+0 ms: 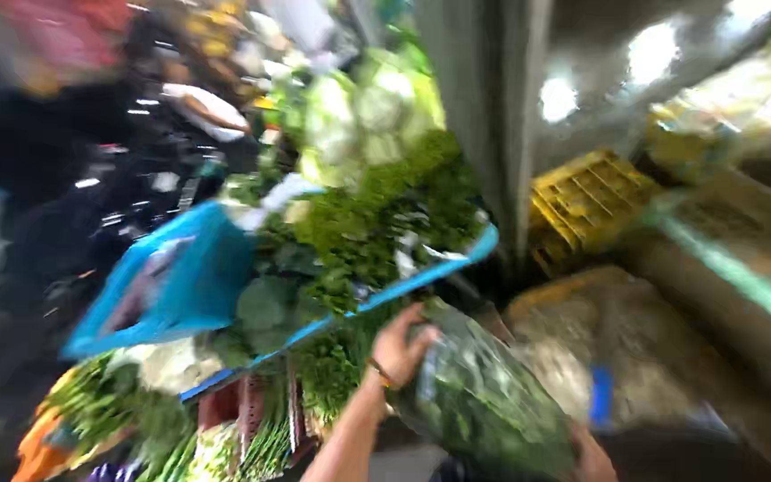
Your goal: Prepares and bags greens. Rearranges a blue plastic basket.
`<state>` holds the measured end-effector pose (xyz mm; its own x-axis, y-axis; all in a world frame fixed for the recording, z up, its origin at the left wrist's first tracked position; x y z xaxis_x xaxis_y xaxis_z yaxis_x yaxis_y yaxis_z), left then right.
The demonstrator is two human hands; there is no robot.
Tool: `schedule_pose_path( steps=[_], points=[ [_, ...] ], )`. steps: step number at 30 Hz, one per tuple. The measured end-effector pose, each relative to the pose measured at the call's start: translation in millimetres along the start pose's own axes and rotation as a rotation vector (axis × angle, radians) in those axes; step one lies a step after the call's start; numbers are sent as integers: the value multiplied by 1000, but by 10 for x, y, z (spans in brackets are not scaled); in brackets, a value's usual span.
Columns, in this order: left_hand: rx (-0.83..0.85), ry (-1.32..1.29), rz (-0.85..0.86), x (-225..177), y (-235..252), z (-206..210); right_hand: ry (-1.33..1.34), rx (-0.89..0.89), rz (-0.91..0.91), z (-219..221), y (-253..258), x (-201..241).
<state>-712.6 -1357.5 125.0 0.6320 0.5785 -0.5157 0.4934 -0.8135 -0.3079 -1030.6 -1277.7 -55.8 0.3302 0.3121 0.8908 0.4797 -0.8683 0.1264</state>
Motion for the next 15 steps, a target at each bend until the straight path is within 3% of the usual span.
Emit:
schedule_pose_path(
  steps=[2,6,10,12,15],
  points=[
    [-49,110,-47,87,-141,-71,44,-15,-46,67,-65,-24],
    [-144,-37,226,452,-298,-182,115,7,-129,192,-59,-218],
    [-146,-4,11,617,-576,90,137,20,-169,325,-138,-223],
    [-232,-43,5,643,-620,172,114,23,-190,346,-174,-230],
    [-356,-136,241,571,-779,93,72,54,-201,383,-201,-250]
  ],
)
Point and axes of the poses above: each hand's wrist, its own y-axis towards the middle knuckle, its own z-axis out of the palm, x = y × z, the point moved 6 cm from there along y, towards the middle knuckle, and after that the axes turned 13 degrees about -z, right-handed, at the moved point
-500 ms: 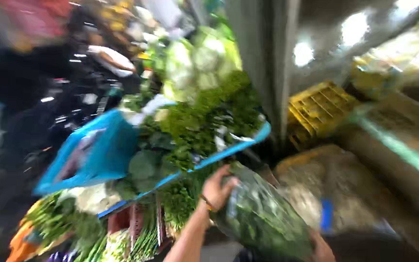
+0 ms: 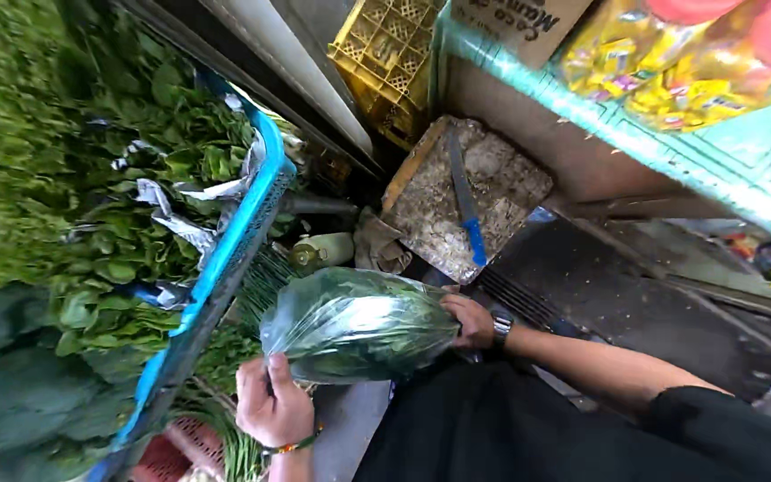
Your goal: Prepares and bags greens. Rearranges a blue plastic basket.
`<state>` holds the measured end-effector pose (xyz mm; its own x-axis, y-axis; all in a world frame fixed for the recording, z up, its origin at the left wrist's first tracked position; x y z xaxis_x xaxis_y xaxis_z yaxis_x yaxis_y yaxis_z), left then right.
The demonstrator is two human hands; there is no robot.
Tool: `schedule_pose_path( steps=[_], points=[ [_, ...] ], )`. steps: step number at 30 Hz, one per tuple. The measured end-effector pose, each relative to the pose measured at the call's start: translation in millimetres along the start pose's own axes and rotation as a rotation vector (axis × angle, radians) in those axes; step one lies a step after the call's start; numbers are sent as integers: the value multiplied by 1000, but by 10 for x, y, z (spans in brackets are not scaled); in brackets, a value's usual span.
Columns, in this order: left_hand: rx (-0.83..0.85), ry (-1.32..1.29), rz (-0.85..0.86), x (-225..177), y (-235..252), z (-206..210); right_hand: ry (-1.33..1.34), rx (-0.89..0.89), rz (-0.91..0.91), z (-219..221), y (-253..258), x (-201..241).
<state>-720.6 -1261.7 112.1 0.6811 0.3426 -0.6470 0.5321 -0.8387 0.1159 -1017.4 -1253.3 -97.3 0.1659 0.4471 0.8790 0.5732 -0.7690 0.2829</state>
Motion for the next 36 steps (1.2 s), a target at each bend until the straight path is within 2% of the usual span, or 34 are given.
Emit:
schedule_pose_path(
  steps=[2,4,5,6,7,8,10,11,12,14,16,19,22,26,28,32,34,36],
  points=[
    [12,-54,149,-162,-172,-44,24,129,55,86,-48,-115],
    [67,-132,225,-298,-406,-47,94,423,170,161,-69,-286],
    [97,-161,249,-345,-515,-62,99,515,208,172,-57,-388],
    [120,-183,263,-366,-610,-96,61,481,212,147,-33,-519],
    [134,-199,263,-357,-686,-139,-41,358,225,69,-24,-703],
    [142,-217,253,-324,-740,-192,-167,251,342,-68,-20,-922],
    [143,-225,227,-212,-799,-322,-379,59,797,-363,-119,-1416],
    [129,-212,217,-143,-819,-401,-392,-35,1007,-450,-218,-1625],
    [104,-197,205,-65,-840,-491,-375,-105,1153,-457,-330,-1799],
    [50,-186,174,110,-867,-643,-319,-173,1262,-366,-451,-2011],
    [17,-200,125,313,-918,-786,-262,-105,1269,-262,-373,-1948],
    [9,-279,17,685,-1060,-1027,-187,-67,1138,-32,-375,-1707],
    [-20,-423,-97,1081,-1232,-1291,-170,-18,1023,237,-544,-1170],
    [-96,-513,-181,1600,-1530,-1661,-142,273,879,898,-862,-302],
    [-97,-541,-214,1803,-1670,-1720,-126,449,852,1204,-876,-25],
    [-93,-503,-315,2032,-1922,-1662,-167,727,785,1742,-541,-32],
    [-115,-478,-361,2102,-2024,-1653,-159,787,798,1973,-358,-228],
    [-151,-446,-414,2209,-2099,-1670,-163,770,843,2144,-85,-415]
  ],
)
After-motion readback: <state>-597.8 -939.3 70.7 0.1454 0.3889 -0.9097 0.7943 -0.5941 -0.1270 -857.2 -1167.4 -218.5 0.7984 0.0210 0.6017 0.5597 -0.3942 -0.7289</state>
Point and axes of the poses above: each hand's wrist, its own y-axis towards the middle knuckle, its own z-axis out of the palm, x = y × z, the point moved 6 cm from there along y, towards the middle knuckle, and after that the axes turned 13 degrees about -z, right-handed, at the moved point
